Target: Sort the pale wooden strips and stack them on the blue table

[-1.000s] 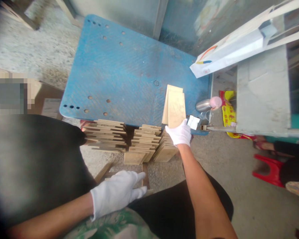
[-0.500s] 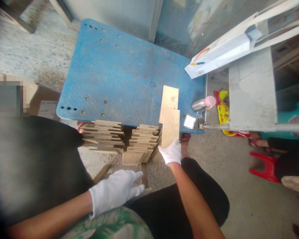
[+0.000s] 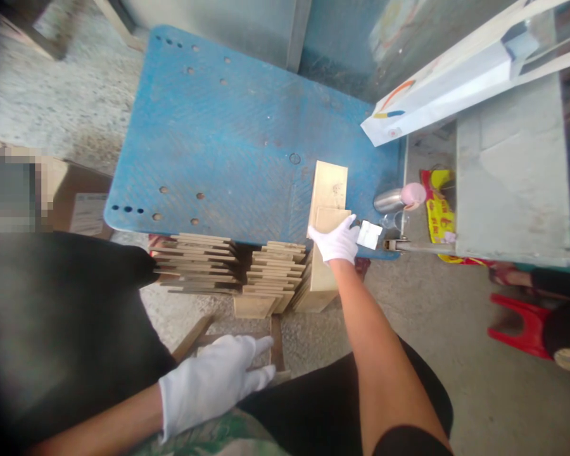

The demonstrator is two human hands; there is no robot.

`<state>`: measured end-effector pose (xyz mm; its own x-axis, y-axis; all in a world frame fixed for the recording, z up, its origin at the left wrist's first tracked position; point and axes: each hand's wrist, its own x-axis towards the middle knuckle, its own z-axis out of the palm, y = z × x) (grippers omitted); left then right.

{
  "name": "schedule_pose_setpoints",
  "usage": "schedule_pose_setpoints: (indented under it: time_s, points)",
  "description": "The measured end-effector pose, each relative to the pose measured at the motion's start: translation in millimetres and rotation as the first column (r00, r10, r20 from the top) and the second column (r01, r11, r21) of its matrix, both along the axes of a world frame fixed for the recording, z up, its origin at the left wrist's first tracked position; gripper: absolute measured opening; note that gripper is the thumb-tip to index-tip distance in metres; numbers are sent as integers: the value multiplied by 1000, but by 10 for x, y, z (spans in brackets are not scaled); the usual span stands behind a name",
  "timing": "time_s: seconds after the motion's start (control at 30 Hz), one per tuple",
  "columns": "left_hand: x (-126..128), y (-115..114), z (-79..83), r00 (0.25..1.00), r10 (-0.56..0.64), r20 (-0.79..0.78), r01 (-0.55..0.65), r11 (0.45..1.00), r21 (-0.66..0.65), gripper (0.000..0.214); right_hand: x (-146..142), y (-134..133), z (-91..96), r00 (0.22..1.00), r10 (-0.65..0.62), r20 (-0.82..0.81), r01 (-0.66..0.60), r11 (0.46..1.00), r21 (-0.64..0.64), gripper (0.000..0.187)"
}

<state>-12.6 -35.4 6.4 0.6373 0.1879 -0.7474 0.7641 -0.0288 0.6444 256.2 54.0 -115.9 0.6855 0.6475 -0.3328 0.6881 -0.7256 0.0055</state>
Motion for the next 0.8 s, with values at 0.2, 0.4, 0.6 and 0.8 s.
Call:
schedule_pose_setpoints:
  time_s: [0.2,0.4,0.6,0.8]
  points:
    - [-7,11,9,996,19,-84,-24,998,-56,61,38,416,-22,1000,-28,7,28,999,-40,141]
    - [-42,-110,-124,995,91,-47,-93,994,-54,62,20,584,-70,997,-79,17,80,990,-119,144]
    - [-21,-60,-107,996,77,-42,-81,994,-80,60,123,592,-52,1000,0,-2,0,999,-52,139]
    - [21,0,-11,999,29,-24,-30,998,-61,58,195,388,236,998,49,40,-48,999,-17,128]
